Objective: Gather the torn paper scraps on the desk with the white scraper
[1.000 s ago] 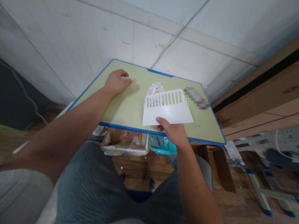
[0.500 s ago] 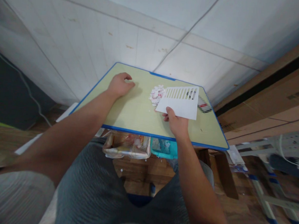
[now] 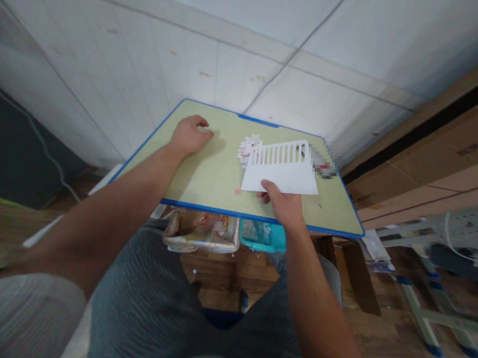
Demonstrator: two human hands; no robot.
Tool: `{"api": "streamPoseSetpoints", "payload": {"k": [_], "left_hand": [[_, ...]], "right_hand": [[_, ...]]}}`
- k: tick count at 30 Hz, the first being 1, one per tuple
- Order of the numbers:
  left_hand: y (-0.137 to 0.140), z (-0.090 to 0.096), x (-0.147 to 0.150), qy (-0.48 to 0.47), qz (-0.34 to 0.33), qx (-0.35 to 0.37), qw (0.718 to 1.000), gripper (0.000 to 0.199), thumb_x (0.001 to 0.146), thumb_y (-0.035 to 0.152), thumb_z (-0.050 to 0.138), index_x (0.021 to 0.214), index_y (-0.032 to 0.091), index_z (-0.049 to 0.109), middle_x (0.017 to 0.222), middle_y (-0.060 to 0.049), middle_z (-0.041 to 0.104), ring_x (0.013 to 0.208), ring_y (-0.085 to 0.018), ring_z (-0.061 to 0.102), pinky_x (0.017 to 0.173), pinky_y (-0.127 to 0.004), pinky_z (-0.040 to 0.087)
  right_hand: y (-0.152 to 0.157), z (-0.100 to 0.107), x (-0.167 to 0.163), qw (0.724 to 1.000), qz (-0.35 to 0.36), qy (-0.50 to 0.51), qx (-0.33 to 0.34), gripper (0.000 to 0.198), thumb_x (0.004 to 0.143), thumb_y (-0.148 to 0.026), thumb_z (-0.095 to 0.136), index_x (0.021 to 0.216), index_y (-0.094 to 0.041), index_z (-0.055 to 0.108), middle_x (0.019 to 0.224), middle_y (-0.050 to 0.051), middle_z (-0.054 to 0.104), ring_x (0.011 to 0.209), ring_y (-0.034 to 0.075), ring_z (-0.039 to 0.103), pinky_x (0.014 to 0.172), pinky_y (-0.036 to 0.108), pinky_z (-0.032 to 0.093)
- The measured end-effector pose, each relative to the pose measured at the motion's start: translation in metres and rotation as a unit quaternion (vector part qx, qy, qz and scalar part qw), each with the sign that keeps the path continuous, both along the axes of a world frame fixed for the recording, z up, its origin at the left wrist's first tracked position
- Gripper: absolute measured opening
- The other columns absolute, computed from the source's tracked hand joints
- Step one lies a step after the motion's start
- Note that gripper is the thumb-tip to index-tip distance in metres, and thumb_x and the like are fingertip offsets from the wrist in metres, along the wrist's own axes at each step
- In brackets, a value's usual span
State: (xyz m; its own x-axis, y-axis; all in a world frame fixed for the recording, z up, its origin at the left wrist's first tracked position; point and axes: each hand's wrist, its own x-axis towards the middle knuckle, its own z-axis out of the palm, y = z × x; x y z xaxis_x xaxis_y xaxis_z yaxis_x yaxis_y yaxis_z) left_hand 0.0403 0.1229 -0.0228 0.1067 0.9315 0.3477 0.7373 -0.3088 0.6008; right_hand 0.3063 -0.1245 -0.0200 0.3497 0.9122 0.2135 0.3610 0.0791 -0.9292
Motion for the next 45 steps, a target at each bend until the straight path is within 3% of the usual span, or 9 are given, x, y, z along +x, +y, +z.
{"api": "streamPoseSetpoints", "payload": {"k": [21, 26, 33, 45], "left_hand": [[-0.002, 0.003, -0.001, -0.021, -0.007, -0.008, 1.000, 0.030, 0.091, 0.032, 0.078, 0.121, 0.028, 0.078, 0.141, -0.012, 0.080, 0.143, -0.039, 0.066, 0.130, -0.055, 0.053], [-0.002, 0.003, -0.002, -0.013, -0.005, -0.010, 1.000, 0.031, 0.092, 0.033, 0.077, 0.122, 0.029, 0.078, 0.142, -0.011, 0.078, 0.143, -0.038, 0.065, 0.128, -0.052, 0.053], [0.001, 0.000, 0.001, -0.011, 0.001, 0.002, 1.000, 0.030, 0.092, 0.033, 0.077, 0.122, 0.028, 0.078, 0.141, -0.011, 0.080, 0.143, -0.038, 0.065, 0.130, -0.054, 0.052], [-0.002, 0.002, 0.000, -0.014, 0.000, -0.006, 1.000, 0.031, 0.093, 0.033, 0.077, 0.123, 0.028, 0.079, 0.143, -0.012, 0.079, 0.143, -0.038, 0.066, 0.130, -0.053, 0.052]], "right_hand": [[-0.033, 0.011, -0.021, 0.995, 0.075, -0.039, -0.052, 0.042, 0.095, -0.057, 0.080, 0.066, -0.027, 0.076, 0.067, 0.007, 0.078, 0.065, 0.024, 0.073, 0.085, 0.043, 0.069], [-0.036, 0.016, -0.024, 0.991, 0.113, -0.022, -0.067, 0.041, 0.092, -0.055, 0.082, 0.063, -0.027, 0.074, 0.065, 0.006, 0.076, 0.061, 0.023, 0.071, 0.077, 0.041, 0.068], [-0.033, 0.014, -0.024, 0.995, 0.086, 0.005, -0.046, 0.040, 0.091, -0.057, 0.083, 0.066, -0.026, 0.076, 0.068, 0.008, 0.078, 0.061, 0.024, 0.070, 0.072, 0.041, 0.068], [-0.035, 0.012, -0.025, 0.993, 0.102, -0.008, -0.052, 0.041, 0.095, -0.056, 0.082, 0.066, -0.027, 0.077, 0.069, 0.008, 0.079, 0.064, 0.024, 0.072, 0.081, 0.043, 0.070]]}}
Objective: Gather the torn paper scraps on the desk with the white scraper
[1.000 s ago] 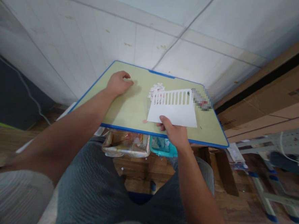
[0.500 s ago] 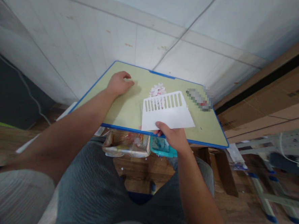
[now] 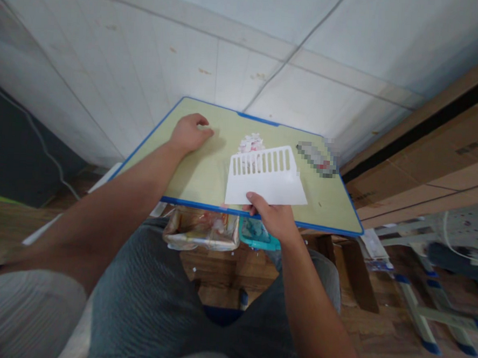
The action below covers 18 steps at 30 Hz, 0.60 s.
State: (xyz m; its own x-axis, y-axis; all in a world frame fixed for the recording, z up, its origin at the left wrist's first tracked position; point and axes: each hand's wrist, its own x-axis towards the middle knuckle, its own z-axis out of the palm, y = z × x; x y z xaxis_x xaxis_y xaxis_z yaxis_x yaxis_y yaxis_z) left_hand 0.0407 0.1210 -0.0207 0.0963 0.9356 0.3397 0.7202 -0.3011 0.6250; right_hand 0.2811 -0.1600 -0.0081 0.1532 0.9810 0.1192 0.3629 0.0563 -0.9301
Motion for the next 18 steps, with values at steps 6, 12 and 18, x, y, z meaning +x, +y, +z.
{"api": "streamPoseSetpoints", "payload": {"k": [6, 12, 18], "left_hand": [[0.0009, -0.0010, -0.0007, -0.006, -0.007, -0.001, 1.000, 0.033, 0.091, 0.033, 0.078, 0.124, 0.029, 0.079, 0.141, -0.011, 0.080, 0.142, -0.039, 0.066, 0.130, -0.055, 0.053], [0.0010, -0.0010, 0.0010, 0.005, 0.005, 0.000, 1.000, 0.033, 0.091, 0.033, 0.077, 0.123, 0.028, 0.079, 0.142, -0.012, 0.079, 0.142, -0.039, 0.066, 0.128, -0.053, 0.053], [-0.0002, 0.0005, -0.0007, 0.000, -0.003, -0.004, 1.000, 0.033, 0.091, 0.032, 0.077, 0.123, 0.029, 0.079, 0.140, -0.011, 0.079, 0.142, -0.038, 0.066, 0.129, -0.052, 0.052]], "right_hand": [[-0.0004, 0.0018, 0.0001, 1.000, 0.015, -0.004, -0.010, 0.041, 0.094, -0.056, 0.083, 0.066, -0.027, 0.077, 0.070, 0.008, 0.079, 0.064, 0.025, 0.072, 0.079, 0.045, 0.071], [-0.0026, 0.0038, 0.0004, 0.999, 0.032, 0.002, -0.014, 0.040, 0.093, -0.056, 0.086, 0.067, -0.027, 0.077, 0.068, 0.007, 0.078, 0.062, 0.025, 0.070, 0.075, 0.045, 0.071], [-0.0013, 0.0028, 0.0010, 1.000, 0.024, -0.006, -0.011, 0.046, 0.096, -0.060, 0.083, 0.064, -0.027, 0.077, 0.067, 0.008, 0.077, 0.064, 0.025, 0.073, 0.082, 0.044, 0.071]]}}
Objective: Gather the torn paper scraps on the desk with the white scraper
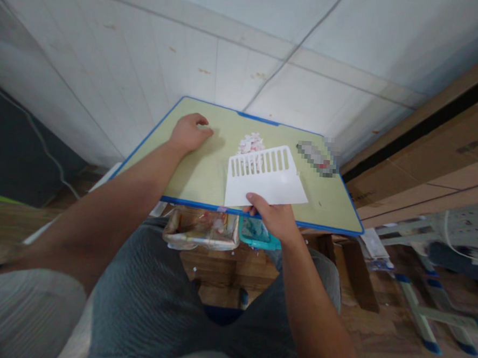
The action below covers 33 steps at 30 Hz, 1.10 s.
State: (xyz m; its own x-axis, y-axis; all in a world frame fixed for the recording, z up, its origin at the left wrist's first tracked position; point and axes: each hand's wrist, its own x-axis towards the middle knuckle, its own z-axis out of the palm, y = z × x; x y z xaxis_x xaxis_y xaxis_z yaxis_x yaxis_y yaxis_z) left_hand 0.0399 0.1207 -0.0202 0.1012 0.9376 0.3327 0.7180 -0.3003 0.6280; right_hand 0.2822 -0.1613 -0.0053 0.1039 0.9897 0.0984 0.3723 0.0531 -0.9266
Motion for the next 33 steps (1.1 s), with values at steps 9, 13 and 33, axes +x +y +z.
{"api": "streamPoseSetpoints", "payload": {"k": [9, 13, 33], "left_hand": [[0.001, -0.001, 0.001, 0.001, 0.004, 0.004, 1.000, 0.030, 0.093, 0.032, 0.076, 0.122, 0.028, 0.079, 0.141, -0.012, 0.079, 0.142, -0.038, 0.066, 0.129, -0.052, 0.053], [0.002, -0.002, 0.001, -0.003, 0.003, 0.003, 1.000, 0.031, 0.092, 0.032, 0.076, 0.122, 0.029, 0.079, 0.142, -0.011, 0.079, 0.143, -0.038, 0.065, 0.129, -0.052, 0.053], [0.001, -0.001, 0.000, 0.009, 0.003, 0.005, 1.000, 0.030, 0.096, 0.032, 0.077, 0.125, 0.025, 0.079, 0.145, -0.013, 0.079, 0.143, -0.037, 0.067, 0.128, -0.050, 0.054]], "right_hand": [[0.004, -0.005, -0.003, 0.999, -0.039, 0.016, 0.015, 0.045, 0.092, -0.061, 0.083, 0.065, -0.027, 0.077, 0.066, 0.008, 0.077, 0.063, 0.024, 0.072, 0.075, 0.041, 0.069], [0.007, -0.010, -0.004, 0.996, -0.077, 0.020, 0.029, 0.048, 0.093, -0.066, 0.084, 0.065, -0.029, 0.074, 0.068, 0.007, 0.078, 0.066, 0.026, 0.075, 0.079, 0.043, 0.070], [0.004, -0.007, -0.004, 0.997, -0.076, 0.027, 0.017, 0.042, 0.089, -0.060, 0.084, 0.065, -0.026, 0.076, 0.069, 0.009, 0.080, 0.066, 0.026, 0.075, 0.076, 0.042, 0.069]]}}
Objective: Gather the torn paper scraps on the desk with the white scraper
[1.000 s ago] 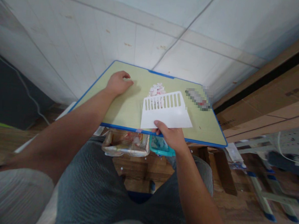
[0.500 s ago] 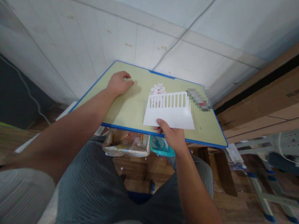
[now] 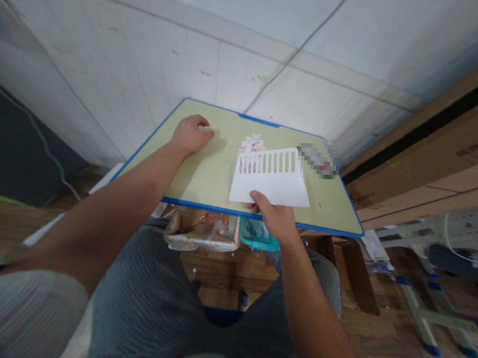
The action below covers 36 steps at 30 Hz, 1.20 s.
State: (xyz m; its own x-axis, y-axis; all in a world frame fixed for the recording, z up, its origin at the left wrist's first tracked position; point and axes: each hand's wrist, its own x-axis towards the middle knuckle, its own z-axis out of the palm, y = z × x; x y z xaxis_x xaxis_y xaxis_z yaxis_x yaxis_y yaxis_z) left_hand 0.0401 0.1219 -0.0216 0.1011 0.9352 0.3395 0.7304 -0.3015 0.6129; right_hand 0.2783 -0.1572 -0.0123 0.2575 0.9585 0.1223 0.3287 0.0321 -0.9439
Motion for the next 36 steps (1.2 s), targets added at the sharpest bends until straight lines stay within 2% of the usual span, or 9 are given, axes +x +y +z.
{"api": "streamPoseSetpoints", "payload": {"k": [7, 13, 17, 23, 27, 32, 36], "left_hand": [[0.001, -0.001, 0.001, 0.003, 0.004, 0.009, 1.000, 0.032, 0.095, 0.031, 0.076, 0.127, 0.025, 0.080, 0.144, -0.013, 0.080, 0.142, -0.037, 0.068, 0.129, -0.050, 0.052], [-0.001, 0.001, 0.001, 0.015, 0.008, 0.006, 1.000, 0.030, 0.098, 0.032, 0.075, 0.127, 0.023, 0.081, 0.144, -0.014, 0.080, 0.143, -0.037, 0.068, 0.129, -0.051, 0.053], [0.000, 0.000, 0.001, 0.012, 0.008, 0.005, 1.000, 0.030, 0.097, 0.032, 0.076, 0.126, 0.025, 0.080, 0.144, -0.014, 0.080, 0.142, -0.037, 0.069, 0.127, -0.051, 0.054], [0.000, 0.000, -0.001, 0.018, 0.009, 0.009, 1.000, 0.031, 0.097, 0.033, 0.077, 0.126, 0.025, 0.082, 0.142, -0.013, 0.081, 0.141, -0.038, 0.070, 0.127, -0.052, 0.054], [-0.002, 0.002, -0.001, 0.027, 0.015, 0.004, 1.000, 0.031, 0.097, 0.032, 0.076, 0.126, 0.023, 0.082, 0.143, -0.014, 0.081, 0.142, -0.039, 0.071, 0.127, -0.052, 0.054], [-0.005, 0.005, -0.001, 0.032, 0.022, -0.005, 0.999, 0.030, 0.097, 0.031, 0.075, 0.125, 0.024, 0.082, 0.144, -0.013, 0.082, 0.144, -0.038, 0.071, 0.127, -0.050, 0.055], [-0.012, 0.007, -0.004, 0.054, 0.014, -0.007, 0.998, 0.031, 0.099, 0.034, 0.074, 0.127, 0.024, 0.082, 0.145, -0.013, 0.082, 0.143, -0.038, 0.071, 0.128, -0.050, 0.054]], "right_hand": [[-0.001, 0.002, 0.000, 1.000, 0.007, 0.001, -0.001, 0.042, 0.089, -0.060, 0.084, 0.066, -0.025, 0.077, 0.069, 0.009, 0.081, 0.063, 0.024, 0.074, 0.071, 0.039, 0.069], [-0.002, 0.002, 0.001, 0.999, 0.026, -0.021, -0.010, 0.044, 0.092, -0.060, 0.082, 0.066, -0.025, 0.076, 0.070, 0.009, 0.080, 0.066, 0.024, 0.075, 0.081, 0.042, 0.071], [-0.004, 0.004, 0.004, 0.998, 0.052, -0.028, -0.023, 0.042, 0.092, -0.060, 0.082, 0.067, -0.026, 0.078, 0.071, 0.010, 0.081, 0.068, 0.027, 0.077, 0.080, 0.045, 0.071], [-0.003, 0.005, 0.005, 0.998, 0.044, -0.040, -0.025, 0.044, 0.093, -0.062, 0.080, 0.066, -0.027, 0.076, 0.072, 0.009, 0.082, 0.072, 0.028, 0.079, 0.089, 0.046, 0.072], [-0.003, 0.005, 0.004, 0.998, 0.057, -0.024, -0.023, 0.043, 0.093, -0.061, 0.081, 0.066, -0.027, 0.077, 0.072, 0.009, 0.081, 0.071, 0.027, 0.078, 0.086, 0.045, 0.072], [0.000, -0.002, 0.002, 0.999, 0.023, 0.027, -0.015, 0.046, 0.089, -0.067, 0.087, 0.070, -0.027, 0.077, 0.072, 0.009, 0.082, 0.068, 0.027, 0.076, 0.080, 0.044, 0.071], [0.012, 0.001, 0.013, 0.994, -0.043, 0.098, 0.025, 0.044, 0.087, -0.067, 0.087, 0.075, -0.026, 0.074, 0.070, 0.007, 0.080, 0.059, 0.023, 0.071, 0.065, 0.039, 0.064]]}}
